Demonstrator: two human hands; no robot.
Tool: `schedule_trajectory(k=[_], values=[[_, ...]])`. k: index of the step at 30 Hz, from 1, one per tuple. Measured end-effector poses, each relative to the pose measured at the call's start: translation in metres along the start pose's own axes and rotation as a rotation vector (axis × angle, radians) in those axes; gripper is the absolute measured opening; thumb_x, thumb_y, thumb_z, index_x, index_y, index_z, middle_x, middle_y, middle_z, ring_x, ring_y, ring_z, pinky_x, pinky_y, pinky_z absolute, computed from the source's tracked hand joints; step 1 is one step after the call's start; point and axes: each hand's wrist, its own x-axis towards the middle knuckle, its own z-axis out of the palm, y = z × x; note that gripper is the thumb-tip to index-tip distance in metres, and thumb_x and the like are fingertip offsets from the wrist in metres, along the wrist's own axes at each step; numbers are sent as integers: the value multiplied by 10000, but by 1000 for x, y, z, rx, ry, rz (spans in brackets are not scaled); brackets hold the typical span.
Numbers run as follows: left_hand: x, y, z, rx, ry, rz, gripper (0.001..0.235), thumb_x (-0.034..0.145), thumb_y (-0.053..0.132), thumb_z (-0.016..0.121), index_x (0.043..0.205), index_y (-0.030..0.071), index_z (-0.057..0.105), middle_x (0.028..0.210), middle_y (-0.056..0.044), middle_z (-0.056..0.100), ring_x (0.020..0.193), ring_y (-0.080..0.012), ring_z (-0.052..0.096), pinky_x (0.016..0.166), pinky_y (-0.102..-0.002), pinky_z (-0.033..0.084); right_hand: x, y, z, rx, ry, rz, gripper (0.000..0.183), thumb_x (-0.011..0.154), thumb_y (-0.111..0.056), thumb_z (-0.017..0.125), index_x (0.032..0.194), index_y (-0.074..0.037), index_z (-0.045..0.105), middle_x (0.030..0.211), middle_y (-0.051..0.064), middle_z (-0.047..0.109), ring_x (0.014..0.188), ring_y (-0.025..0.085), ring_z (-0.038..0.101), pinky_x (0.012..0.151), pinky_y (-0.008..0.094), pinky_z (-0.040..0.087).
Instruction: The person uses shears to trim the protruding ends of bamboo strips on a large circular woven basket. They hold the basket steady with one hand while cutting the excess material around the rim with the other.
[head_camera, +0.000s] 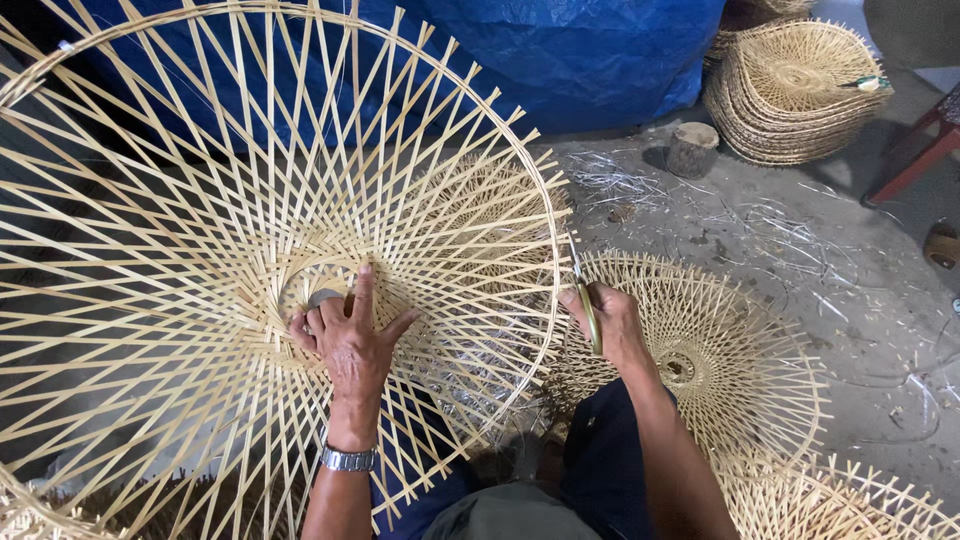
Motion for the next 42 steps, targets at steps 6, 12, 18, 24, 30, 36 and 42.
schedule_trajectory(k=[6,12,18,24,30,36,42], values=[[0,1,0,-9,16,2,1000,681,680,793,1547,300,466,953,-63,540,978,-274,542,1047,-565,260,-11,-2,7,216,23,79,438,929,-466,642,728,-77,639,525,15,557,406,93,511,326,267,434],[8,5,-1,50,-36,-17,957,677,735,767,1487,280,538,936,-70,552,938,-259,540,1074,-584,237,23,7,-21,59,-137,109,565,891,-638,576,862,-77,633,644,22,608,518,123,600,412,320,496],[8,2,-1,40,-68,-54,923,692,747,744,1470,286,557,978,-71,555,967,-265,543,1101,-562,226,46,-8,-20,-77,-193,112,616,884,-672,529,832,-68,634,589,46,574,446,153,535,371,343,454],[8,2,0,40,-73,-50,928,705,748,751,1482,281,551,961,-75,542,965,-271,541,1089,-572,224,50,-22,-19,-15,-173,51,586,920,-628,510,772,-74,630,550,33,586,416,119,556,354,294,476],[8,1,0,58,-55,-43,918,707,747,740,1478,283,558,982,-77,548,992,-271,547,1096,-567,222,44,-33,-15,46,-102,71,465,934,-458,628,651,-89,607,469,21,541,349,95,508,285,265,437],[7,2,0,38,-43,-41,913,713,754,735,1472,278,562,982,-75,550,988,-265,548,1093,-568,230,30,-27,-8,125,11,67,416,946,-409,640,673,-95,616,499,27,556,374,101,515,305,265,429],[8,0,7,88,-88,-41,1011,718,771,726,1545,263,442,972,-94,560,994,-277,545,1088,-565,243,47,-24,-9,305,-92,65,248,953,-298,639,915,-53,626,804,49,679,723,99,682,600,322,596]])
